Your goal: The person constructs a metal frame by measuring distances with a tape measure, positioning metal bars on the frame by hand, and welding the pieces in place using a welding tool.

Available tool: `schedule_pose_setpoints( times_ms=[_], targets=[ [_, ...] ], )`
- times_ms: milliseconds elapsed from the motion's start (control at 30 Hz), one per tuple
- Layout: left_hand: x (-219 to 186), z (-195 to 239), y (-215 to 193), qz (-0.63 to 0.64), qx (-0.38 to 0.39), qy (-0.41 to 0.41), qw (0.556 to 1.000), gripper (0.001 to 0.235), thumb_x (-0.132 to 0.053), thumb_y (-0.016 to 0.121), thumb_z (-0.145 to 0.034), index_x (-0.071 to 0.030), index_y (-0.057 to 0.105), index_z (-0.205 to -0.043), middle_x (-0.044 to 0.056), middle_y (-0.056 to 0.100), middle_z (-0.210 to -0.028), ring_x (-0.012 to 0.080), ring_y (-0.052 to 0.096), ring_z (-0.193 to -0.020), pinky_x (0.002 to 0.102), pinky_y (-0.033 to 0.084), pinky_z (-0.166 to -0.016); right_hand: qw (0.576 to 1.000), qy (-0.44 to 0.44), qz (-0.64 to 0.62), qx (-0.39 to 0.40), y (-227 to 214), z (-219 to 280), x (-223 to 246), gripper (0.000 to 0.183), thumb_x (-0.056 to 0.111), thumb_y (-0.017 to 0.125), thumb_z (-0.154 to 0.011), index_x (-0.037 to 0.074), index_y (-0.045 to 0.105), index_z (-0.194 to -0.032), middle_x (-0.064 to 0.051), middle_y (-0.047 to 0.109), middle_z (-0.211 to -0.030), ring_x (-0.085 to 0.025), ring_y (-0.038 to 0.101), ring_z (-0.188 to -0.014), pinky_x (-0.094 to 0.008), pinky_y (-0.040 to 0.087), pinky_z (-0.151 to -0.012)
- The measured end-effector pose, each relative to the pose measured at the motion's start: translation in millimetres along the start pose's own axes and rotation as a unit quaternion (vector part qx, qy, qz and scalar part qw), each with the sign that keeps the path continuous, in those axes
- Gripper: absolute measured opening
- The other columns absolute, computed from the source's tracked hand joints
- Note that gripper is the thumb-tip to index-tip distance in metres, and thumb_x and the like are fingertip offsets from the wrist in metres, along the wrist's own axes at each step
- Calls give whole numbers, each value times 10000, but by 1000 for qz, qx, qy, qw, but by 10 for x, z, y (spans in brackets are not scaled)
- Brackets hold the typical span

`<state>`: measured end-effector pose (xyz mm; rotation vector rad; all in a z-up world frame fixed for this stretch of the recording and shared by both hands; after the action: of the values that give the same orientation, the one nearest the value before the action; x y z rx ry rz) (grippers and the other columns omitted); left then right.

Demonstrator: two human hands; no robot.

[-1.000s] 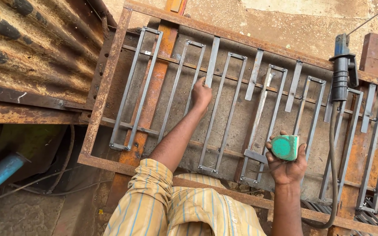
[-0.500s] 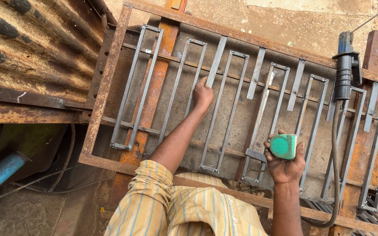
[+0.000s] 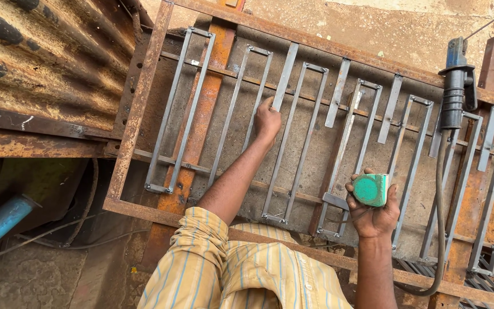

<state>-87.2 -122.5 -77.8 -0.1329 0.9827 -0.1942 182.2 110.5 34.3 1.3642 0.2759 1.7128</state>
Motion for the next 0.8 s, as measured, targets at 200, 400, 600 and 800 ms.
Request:
schedule_pose_setpoints(
  times_ms=[200, 400, 600, 800],
  targets=[
    [50, -19, 14, 29, 5, -3, 1000, 520, -25, 478, -1005, -137, 468, -1513, 97, 661, -1246, 66, 594, -673, 217, 499, -511, 1000, 4, 2, -14, 2, -16, -48, 722, 613, 472, -1121, -21, 528, -1461, -275, 635, -1240, -354, 655, -1027, -340, 566, -648],
    [23, 8, 4, 21, 6, 3, 1000, 500, -38, 472, -1018, -137, 478, -1508, 98, 661, -1236, 72, 639, -733, 226, 540, -559, 1000, 4, 6, -8, -15, -28, -40, 710, 591, 450, -1128, -25, 520, -1473, -284, 633, -1255, -362, 658, -1028, -347, 573, -650],
    [-68, 94, -49, 9, 7, -5, 1000, 495, -47, 466, -1020, -146, 484, -1505, 95, 672, -1216, 96, 652, -758, 248, 539, -578, 1000, 6, -11, -7, -47, -37, -46, 724, 598, 420, -1136, -32, 522, -1478, -291, 641, -1254, -365, 663, -1023, -353, 575, -645],
    [160, -162, 99, -11, -18, 23, 1000, 467, -58, 473, -1032, -136, 512, -1491, 113, 681, -1251, 132, 676, -886, 295, 558, -708, 999, 12, 15, -31, 4, -42, -75, 699, 594, 429, -1126, -9, 538, -1463, -273, 654, -1233, -358, 659, -1018, -346, 570, -640]
  ],
)
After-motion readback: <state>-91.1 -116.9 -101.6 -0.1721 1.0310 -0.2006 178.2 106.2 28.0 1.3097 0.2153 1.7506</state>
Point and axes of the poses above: each hand's wrist, its own z-axis away from the middle knuckle, its own y-axis out of the palm, x = y × z, the point moved 7 cm from there along -z, towards the middle knuckle
